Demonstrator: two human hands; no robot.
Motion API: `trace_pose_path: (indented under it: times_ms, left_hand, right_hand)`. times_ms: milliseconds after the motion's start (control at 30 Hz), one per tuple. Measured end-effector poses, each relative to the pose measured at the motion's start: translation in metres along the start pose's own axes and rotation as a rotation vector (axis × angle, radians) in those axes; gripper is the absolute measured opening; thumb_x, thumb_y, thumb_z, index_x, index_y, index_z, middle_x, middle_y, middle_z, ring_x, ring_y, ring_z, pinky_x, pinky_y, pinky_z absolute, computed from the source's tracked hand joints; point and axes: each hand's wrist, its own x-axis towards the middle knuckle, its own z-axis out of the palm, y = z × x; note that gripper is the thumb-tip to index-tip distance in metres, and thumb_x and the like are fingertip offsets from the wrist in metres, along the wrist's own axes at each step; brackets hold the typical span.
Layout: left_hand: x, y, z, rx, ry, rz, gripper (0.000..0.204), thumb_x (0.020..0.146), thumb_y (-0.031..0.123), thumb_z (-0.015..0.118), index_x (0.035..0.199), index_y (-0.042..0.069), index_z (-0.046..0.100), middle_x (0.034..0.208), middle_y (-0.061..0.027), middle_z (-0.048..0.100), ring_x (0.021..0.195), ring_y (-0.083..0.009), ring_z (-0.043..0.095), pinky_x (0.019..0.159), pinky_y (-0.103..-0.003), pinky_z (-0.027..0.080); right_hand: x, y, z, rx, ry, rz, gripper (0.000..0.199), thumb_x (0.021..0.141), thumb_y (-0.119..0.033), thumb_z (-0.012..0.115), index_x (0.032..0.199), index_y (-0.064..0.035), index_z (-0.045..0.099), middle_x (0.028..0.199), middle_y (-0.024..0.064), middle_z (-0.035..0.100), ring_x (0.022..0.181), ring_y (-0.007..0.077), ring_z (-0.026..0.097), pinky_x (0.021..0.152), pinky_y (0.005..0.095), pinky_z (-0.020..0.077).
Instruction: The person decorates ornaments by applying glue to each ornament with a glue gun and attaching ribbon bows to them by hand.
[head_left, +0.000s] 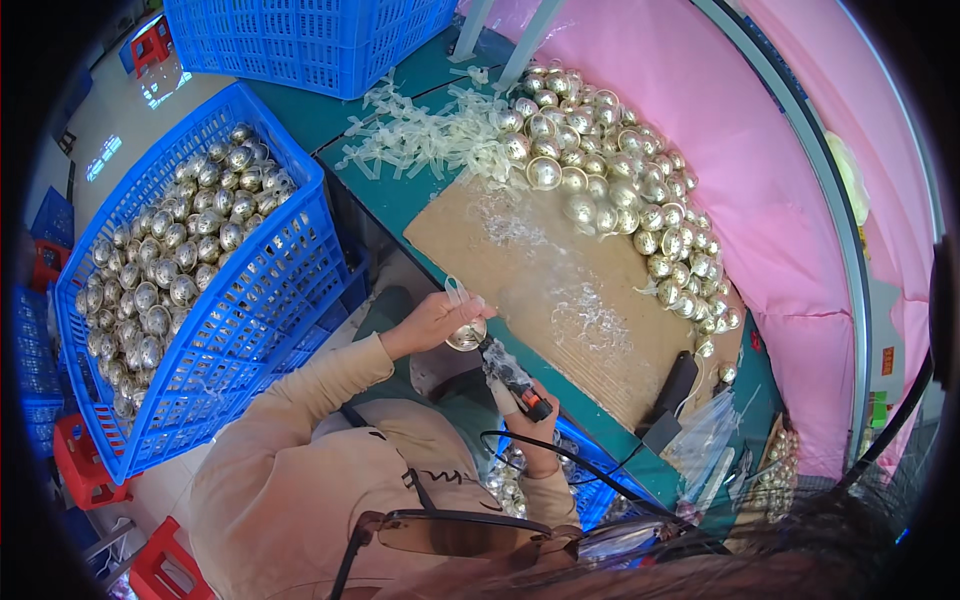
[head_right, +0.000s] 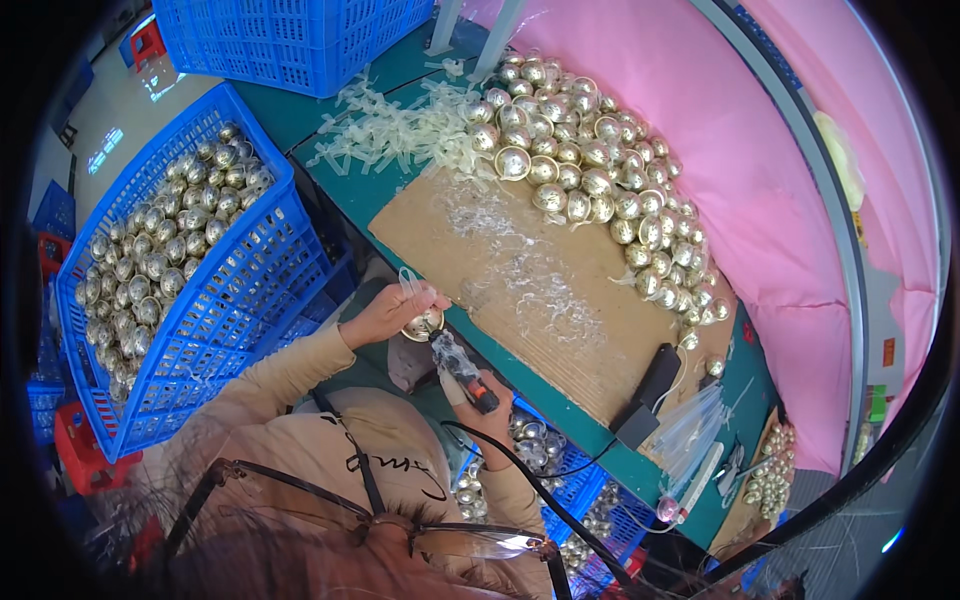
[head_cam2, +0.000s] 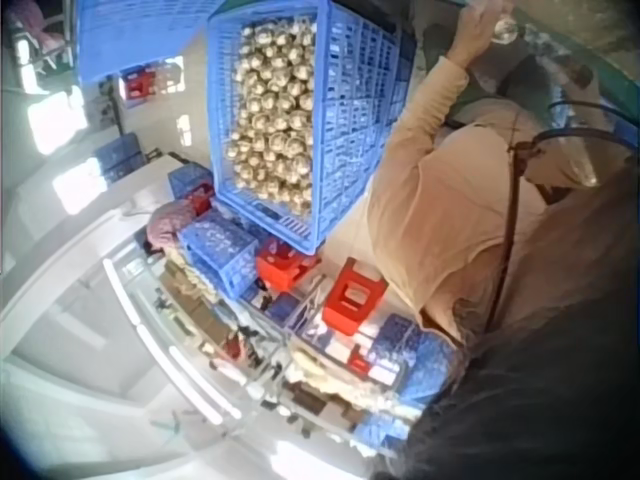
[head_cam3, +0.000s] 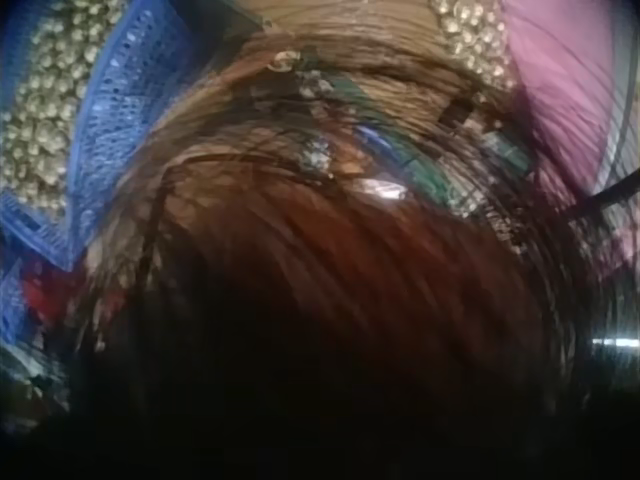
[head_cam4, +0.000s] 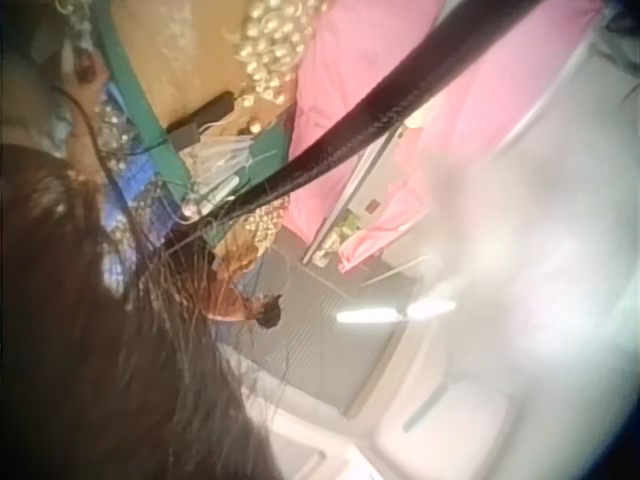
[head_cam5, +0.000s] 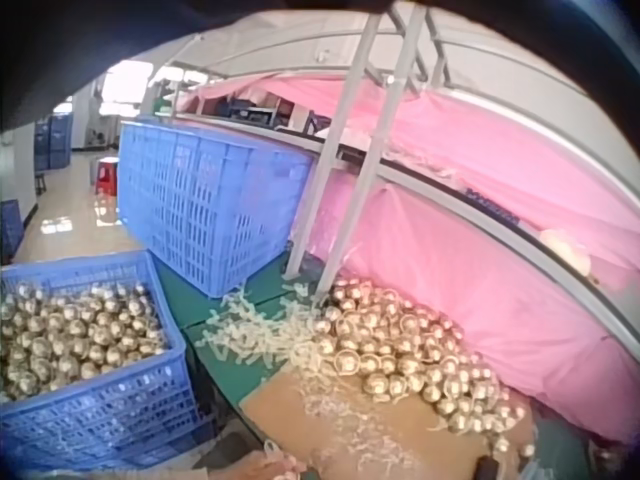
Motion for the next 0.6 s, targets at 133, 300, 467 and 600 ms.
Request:
trace_pose_path:
  times_ms: [133,300,467,600]
  left_hand:
    - [-0.002,0.002,0.0,0.011,-0.005,-0.002,0.037,0.097,0.029,0.041,0.1,-0.003,0.06,0.09,-0.0044,0.06,0.087,-0.0111,0.056,0.08,-0.026,0.044]
    - [-0.005,0.002,0.001,-0.03,0.012,-0.04,0.037,0.097,0.029,0.041,0.101,-0.002,0.06,0.088,-0.0034,0.059,0.086,-0.0097,0.055,0.079,-0.025,0.044]
    - [-0.007,0.001,0.001,-0.016,0.023,-0.016,0.037,0.097,0.029,0.041,0.102,-0.002,0.06,0.09,-0.0035,0.059,0.086,-0.0098,0.055,0.079,-0.025,0.043]
    - [-0.007,0.001,0.002,-0.002,0.015,-0.001,0.037,0.097,0.029,0.041,0.103,-0.002,0.06,0.094,-0.0042,0.059,0.087,-0.0103,0.055,0.081,-0.026,0.043]
  right_hand:
    - [0.0,-0.002,0.006,0.039,0.055,-0.016,0.013,0.076,-0.01,0.072,0.081,-0.0009,0.063,0.061,-0.0057,0.051,0.056,0.0029,0.039,0.048,0.02,0.0335]
    - [-0.006,-0.002,0.007,0.023,0.044,0.006,0.013,0.076,-0.01,0.071,0.082,-0.0006,0.064,0.062,-0.006,0.051,0.057,0.0024,0.039,0.049,0.0191,0.0335]
    - [-0.005,-0.022,0.013,0.103,0.139,-0.03,0.016,0.077,-0.009,0.07,0.088,0.0002,0.066,0.067,-0.0047,0.055,0.061,0.0023,0.043,0.053,0.018,0.0359]
    - [-0.007,-0.009,0.008,0.017,0.078,-0.002,0.018,0.077,-0.008,0.07,0.092,0.0013,0.066,0.07,-0.004,0.058,0.064,0.0023,0.046,0.056,0.0175,0.0381]
